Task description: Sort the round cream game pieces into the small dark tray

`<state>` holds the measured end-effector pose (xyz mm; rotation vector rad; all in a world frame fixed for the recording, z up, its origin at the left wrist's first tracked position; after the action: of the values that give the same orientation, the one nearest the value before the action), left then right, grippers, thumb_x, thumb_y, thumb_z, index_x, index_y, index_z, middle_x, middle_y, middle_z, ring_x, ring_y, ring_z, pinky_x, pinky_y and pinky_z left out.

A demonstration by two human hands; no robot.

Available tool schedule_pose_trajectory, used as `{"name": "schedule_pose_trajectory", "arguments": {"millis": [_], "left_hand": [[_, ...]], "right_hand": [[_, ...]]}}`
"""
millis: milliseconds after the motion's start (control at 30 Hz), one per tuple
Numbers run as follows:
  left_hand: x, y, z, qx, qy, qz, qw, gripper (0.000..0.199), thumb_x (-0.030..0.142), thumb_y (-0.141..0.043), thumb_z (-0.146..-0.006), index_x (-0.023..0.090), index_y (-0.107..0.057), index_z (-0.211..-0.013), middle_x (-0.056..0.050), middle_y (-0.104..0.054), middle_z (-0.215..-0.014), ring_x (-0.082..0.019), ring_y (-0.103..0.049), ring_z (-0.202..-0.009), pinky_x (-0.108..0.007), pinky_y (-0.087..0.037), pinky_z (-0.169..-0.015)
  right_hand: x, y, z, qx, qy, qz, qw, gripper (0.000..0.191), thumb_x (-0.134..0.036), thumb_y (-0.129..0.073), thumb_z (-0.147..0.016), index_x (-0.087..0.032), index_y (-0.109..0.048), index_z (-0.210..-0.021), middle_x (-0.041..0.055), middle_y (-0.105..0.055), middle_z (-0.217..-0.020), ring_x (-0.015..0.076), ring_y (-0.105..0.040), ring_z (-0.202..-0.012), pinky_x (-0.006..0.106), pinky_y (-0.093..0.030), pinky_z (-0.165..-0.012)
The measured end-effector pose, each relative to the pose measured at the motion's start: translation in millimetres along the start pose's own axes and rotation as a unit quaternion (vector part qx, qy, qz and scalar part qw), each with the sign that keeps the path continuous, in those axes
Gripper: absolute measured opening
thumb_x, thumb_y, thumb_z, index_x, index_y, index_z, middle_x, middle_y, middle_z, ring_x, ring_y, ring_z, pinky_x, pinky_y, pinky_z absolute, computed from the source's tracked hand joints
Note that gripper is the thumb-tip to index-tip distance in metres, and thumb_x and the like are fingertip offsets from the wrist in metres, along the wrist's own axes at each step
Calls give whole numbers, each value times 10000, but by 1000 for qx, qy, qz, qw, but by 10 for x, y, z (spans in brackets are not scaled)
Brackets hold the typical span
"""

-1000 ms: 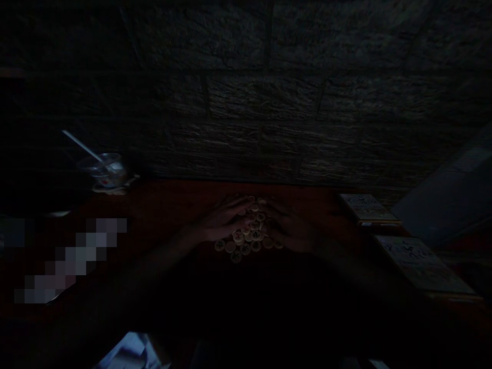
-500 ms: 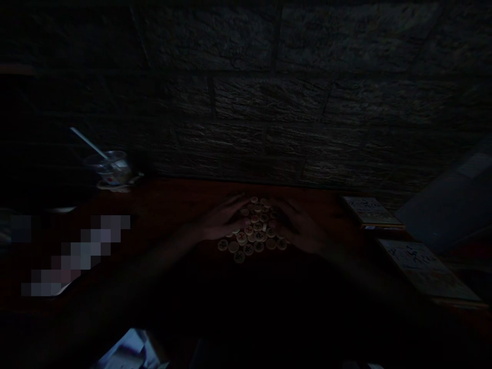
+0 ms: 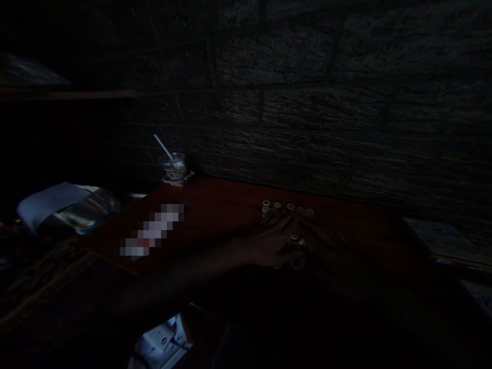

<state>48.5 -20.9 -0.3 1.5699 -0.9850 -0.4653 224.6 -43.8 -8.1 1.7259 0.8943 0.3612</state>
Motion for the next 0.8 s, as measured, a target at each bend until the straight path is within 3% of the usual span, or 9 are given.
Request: {"name": "schedule_pose_trajectory", "arguments": {"millis": [167, 233, 333, 467, 533, 633, 800], "left_hand": [[-31, 159, -52, 45, 30, 28, 998, 703, 598, -401, -1016, 167, -351, -1568, -166, -343, -1648, -349, -292, -1533, -569, -187, -1270], [-93, 212, -97, 79, 47, 40, 995, 611, 514, -417, -1033, 151, -424, -1524, -162, -451, -1577, -307, -393, -1478, -523, -272, -1249], [-203, 266, -184, 116, 83, 54, 988, 442, 395, -504, -1000, 187, -587, -1381, -124, -622, -1389, -272, -568, -1309, -459, -451, -1127], [-280, 402, -340, 131, 118, 49, 983, 252, 257, -558, -926, 172, -723, -1096, -87, -743, -1071, -224, -706, -969, -345, -557, -878], [-297, 513, -427, 151, 139, 48, 977, 196, 227, -545, -908, 177, -729, -953, -47, -754, -906, -186, -701, -812, -288, -532, -748], [-323, 651, -524, 206, 173, 37, 962, 281, 291, -500, -930, 172, -665, -737, -22, -679, -694, -163, -627, -657, -270, -440, -617], [-452, 598, -484, 258, 196, 32, 946, 385, 290, -480, -869, 198, -451, -497, 16, -462, -479, -131, -448, -502, -266, -289, -523]], "right_hand": [[91, 188, -72, 52, -31, -33, 998, 586, -458, -477, -1025, -344, -354, -1587, 76, -435, -1603, 359, -406, -1465, 625, -392, -1160], [161, 274, -83, 95, -45, -38, 994, 500, -433, -422, -1047, -294, -462, -1525, 104, -545, -1496, 341, -491, -1388, 604, -420, -1136], [273, 345, -81, 131, -70, -46, 988, 431, -407, -392, -1054, -236, -596, -1394, 128, -651, -1320, 322, -590, -1255, 566, -482, -1072], [383, 426, -62, 182, -102, -43, 977, 376, -414, -478, -1007, -202, -676, -1246, 137, -699, -1181, 320, -656, -1118, 531, -539, -980], [407, 476, -46, 212, -107, -54, 970, 328, -375, -523, -971, -193, -704, -1174, 140, -711, -1142, 324, -671, -1080, 521, -545, -952], [417, 524, -21, 227, -110, -49, 966, 282, -311, -512, -971, -172, -729, -1085, 136, -735, -1042, 296, -698, -991, 468, -560, -893], [431, 529, 7, 225, -111, -51, 967, 189, -212, -559, -950, -194, -743, -989, 81, -761, -976, 217, -716, -907, 342, -556, -831]]}}
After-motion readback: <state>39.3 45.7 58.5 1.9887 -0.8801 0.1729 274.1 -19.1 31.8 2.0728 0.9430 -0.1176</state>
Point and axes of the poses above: each hand's wrist, its own z-axis away from the middle knuckle, its own y-axis out of the back of the hand, x = y × z, the point moved 5 cm from there along -z, towards the middle knuckle
